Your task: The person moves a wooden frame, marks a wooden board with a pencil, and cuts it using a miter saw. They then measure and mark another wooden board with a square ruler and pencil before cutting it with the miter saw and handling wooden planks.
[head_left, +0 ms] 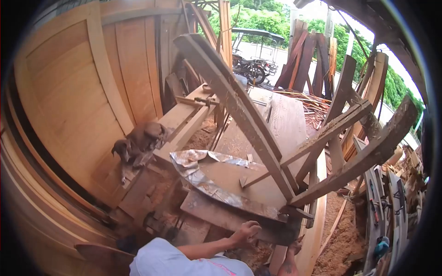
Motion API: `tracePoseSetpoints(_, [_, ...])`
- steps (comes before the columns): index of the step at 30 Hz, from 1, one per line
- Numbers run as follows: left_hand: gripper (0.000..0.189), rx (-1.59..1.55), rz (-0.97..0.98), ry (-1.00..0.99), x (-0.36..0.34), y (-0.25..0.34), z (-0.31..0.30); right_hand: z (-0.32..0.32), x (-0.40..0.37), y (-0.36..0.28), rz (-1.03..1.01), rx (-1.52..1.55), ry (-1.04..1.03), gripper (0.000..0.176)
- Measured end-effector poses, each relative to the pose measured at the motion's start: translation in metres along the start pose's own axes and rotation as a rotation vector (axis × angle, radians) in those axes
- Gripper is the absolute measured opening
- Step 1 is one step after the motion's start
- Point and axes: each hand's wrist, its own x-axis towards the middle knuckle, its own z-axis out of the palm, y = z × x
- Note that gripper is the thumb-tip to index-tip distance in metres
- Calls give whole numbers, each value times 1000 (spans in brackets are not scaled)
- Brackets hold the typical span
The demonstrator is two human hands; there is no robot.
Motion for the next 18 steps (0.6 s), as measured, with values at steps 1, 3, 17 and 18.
tracePoseSetpoints(1, [29, 43, 62, -59, -19, 0, 10, -9, -9, 18, -10, 16, -29, 57])
tracePoseSetpoints(3, [28, 90, 117, -108, -52, 5, 15, -31, -29, 63, -12, 47, -88, 58])
tracePoseSetpoints(17, [80, 89, -959, -700, -357, -23, -14, -197, -215, 347, 537, 189, -395, 70])
tracePoseSetpoints(18, [80, 94, -939, -739, -360, -21, -16, -205, -227, 358, 584, 196, -394, 71])
